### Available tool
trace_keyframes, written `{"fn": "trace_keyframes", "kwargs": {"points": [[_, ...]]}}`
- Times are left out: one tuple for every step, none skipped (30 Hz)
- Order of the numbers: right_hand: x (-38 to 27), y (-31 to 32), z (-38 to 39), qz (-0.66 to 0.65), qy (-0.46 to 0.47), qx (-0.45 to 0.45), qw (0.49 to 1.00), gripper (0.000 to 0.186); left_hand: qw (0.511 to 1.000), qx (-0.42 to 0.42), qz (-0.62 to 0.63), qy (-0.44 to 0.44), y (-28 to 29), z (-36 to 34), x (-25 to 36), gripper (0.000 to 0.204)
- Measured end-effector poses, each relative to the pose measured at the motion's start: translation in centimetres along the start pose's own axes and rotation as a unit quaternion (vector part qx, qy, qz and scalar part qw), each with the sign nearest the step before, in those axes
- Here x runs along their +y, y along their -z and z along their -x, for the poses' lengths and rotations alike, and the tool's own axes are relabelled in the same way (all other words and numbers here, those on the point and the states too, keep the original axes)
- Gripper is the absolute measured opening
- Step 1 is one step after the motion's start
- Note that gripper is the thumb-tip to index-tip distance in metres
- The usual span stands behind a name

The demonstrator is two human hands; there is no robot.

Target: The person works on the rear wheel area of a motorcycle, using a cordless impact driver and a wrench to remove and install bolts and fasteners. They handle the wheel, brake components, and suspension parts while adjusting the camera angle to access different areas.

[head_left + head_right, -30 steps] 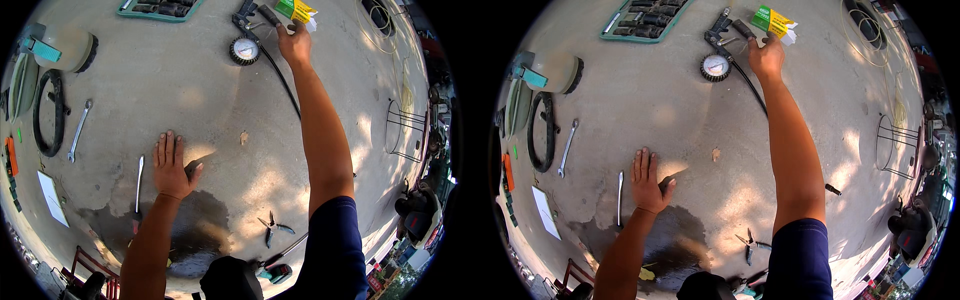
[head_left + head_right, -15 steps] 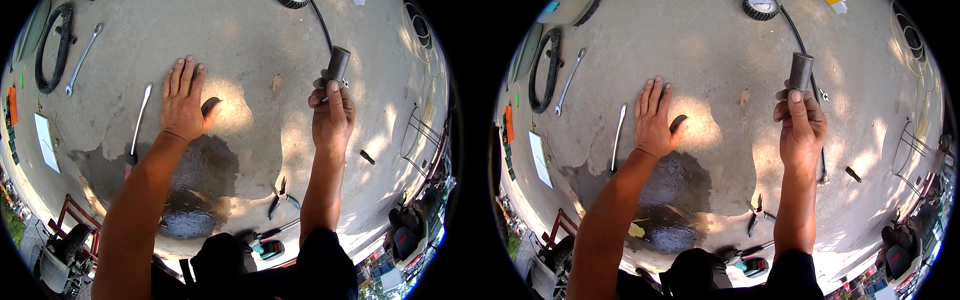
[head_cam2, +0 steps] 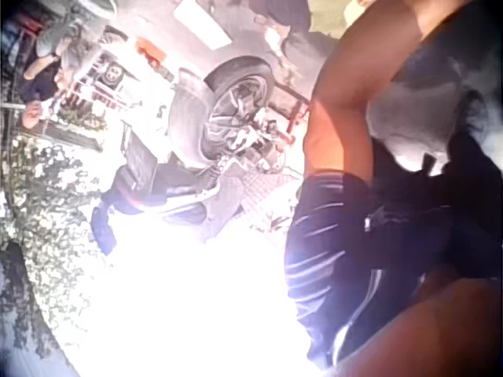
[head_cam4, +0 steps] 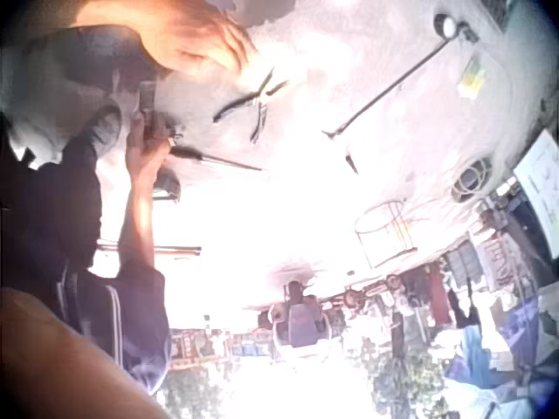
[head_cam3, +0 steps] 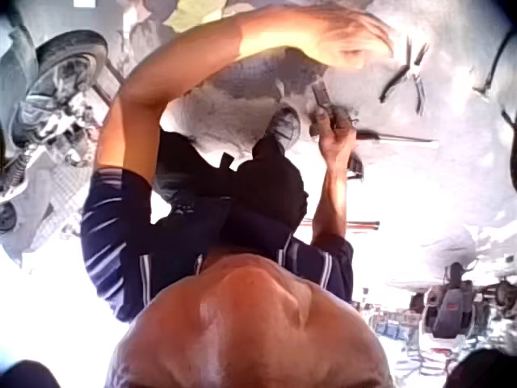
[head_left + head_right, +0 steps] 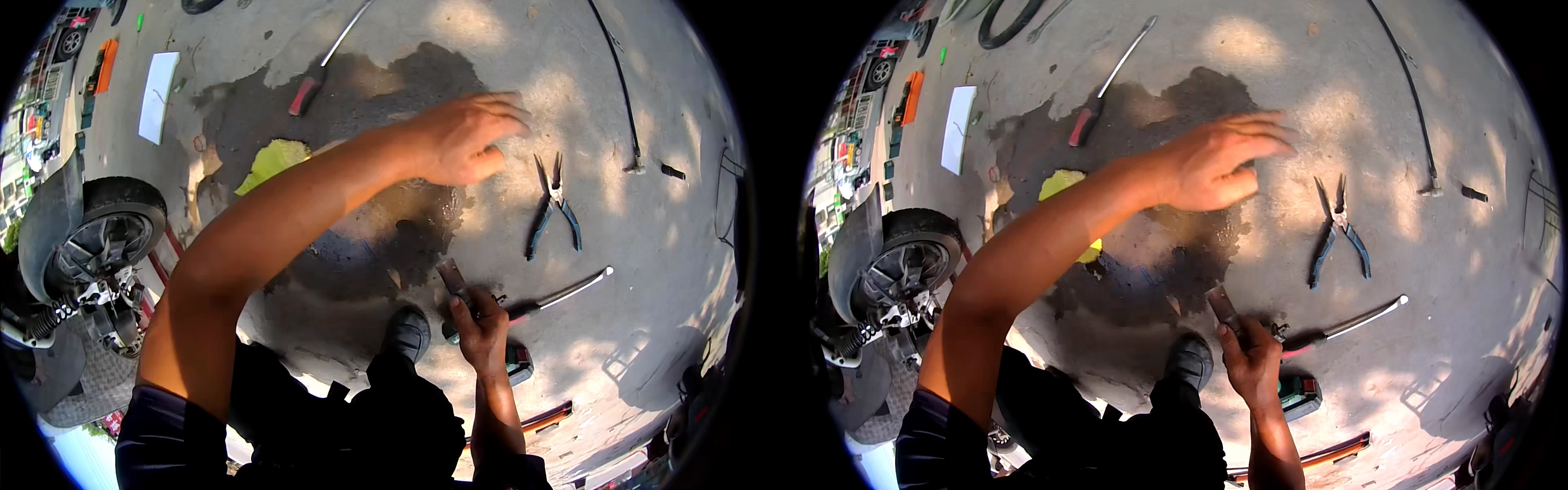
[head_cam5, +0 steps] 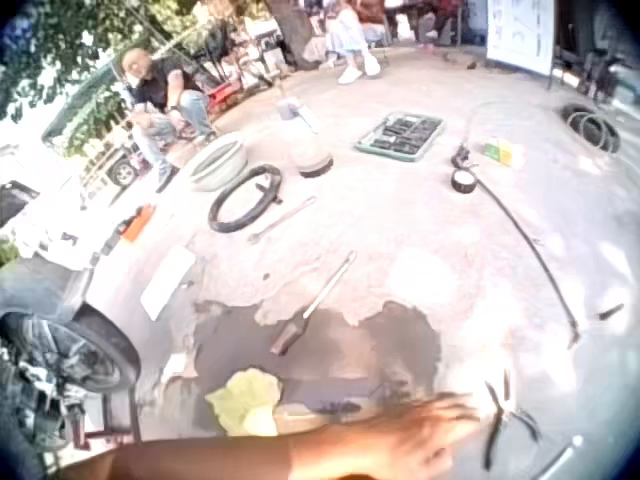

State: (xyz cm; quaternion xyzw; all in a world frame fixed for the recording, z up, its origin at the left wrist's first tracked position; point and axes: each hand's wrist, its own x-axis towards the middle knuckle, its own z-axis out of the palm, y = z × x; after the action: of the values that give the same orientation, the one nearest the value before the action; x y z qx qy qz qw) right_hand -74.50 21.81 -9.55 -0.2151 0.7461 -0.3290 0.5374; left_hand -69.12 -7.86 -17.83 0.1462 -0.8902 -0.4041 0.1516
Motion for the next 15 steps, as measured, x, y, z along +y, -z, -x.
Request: {"fn": "trace_keyframes", "kwargs": {"points": [[0.3, 0.0, 0.9, 0.001, 0.001, -0.022, 1.000, 0.024, 0.998, -0.059, 0.005, -0.032, -0.4, 3.6, 4.2, 0.036], [-0.4, -0.6, 1.7, -0.051, 0.014, -0.030, 0.998, 0.027, 0.990, -0.125, 0.004, -0.058, -0.4, 7.0, 8.3, 0.033], [0.6, -0.9, 2.2, -0.076, 0.052, -0.064, 0.994, 0.030, 0.980, -0.186, 0.002, -0.070, -0.3, 9.9, 11.8, 0.030], [0.2, -1.7, 3.1, -0.152, 0.053, -0.086, 0.983, 0.031, 0.971, -0.227, -0.006, -0.070, 0.2, 12.3, 14.5, 0.027], [1.4, -2.0, 3.7, -0.174, 0.054, -0.111, 0.977, 0.031, 0.966, -0.250, -0.008, -0.059, 0.6, 14.2, 16.5, 0.024], [1.6, -2.4, 4.7, -0.158, 0.083, -0.117, 0.977, 0.030, 0.970, -0.243, -0.024, -0.022, 1.2, 15.9, 17.2, 0.021], [1.8, -2.8, 5.7, -0.141, 0.111, -0.123, 0.976, 0.031, 0.972, -0.232, -0.037, 0.015, 1.9, 17.8, 17.6, 0.019], [2.4, -2.5, 7.0, -0.150, 0.110, -0.100, 0.977, 0.034, 0.972, -0.223, -0.048, 0.053, 2.5, 19.8, 17.5, 0.019], [4.2, -0.8, 7.6, -0.064, 0.126, -0.037, 0.989, 0.036, 0.963, -0.254, -0.075, 0.056, 2.7, 21.9, 16.2, 0.015], [6.4, 1.1, 8.3, 0.097, 0.148, 0.065, 0.982, 0.039, 0.958, -0.254, -0.071, 0.110, 3.9, 24.3, 15.3, 0.016], [10.9, 3.5, 8.5, 0.256, 0.235, 0.159, 0.924, 0.049, 0.951, -0.254, -0.070, 0.164, 5.8, 27.4, 14.6, 0.018], [12.3, 5.5, 9.4, 0.421, 0.223, 0.141, 0.868, 0.057, 0.954, -0.217, -0.079, 0.193, 7.5, 31.1, 14.3, 0.021], [13.4, 5.9, 10.2, 0.396, 0.103, 0.107, 0.906, 0.057, 0.955, -0.181, -0.089, 0.216, 9.3, 34.6, 14.3, 0.025], [17.1, 7.6, 9.7, 0.505, 0.054, 0.084, 0.858, 0.054, 0.951, -0.178, -0.086, 0.239, 10.8, 37.2, 13.1, 0.027], [20.0, 9.2, 8.9, 0.607, -0.003, 0.060, 0.793, 0.053, 0.946, -0.175, -0.076, 0.260, 11.9, 39.4, 12.0, 0.029]]}}
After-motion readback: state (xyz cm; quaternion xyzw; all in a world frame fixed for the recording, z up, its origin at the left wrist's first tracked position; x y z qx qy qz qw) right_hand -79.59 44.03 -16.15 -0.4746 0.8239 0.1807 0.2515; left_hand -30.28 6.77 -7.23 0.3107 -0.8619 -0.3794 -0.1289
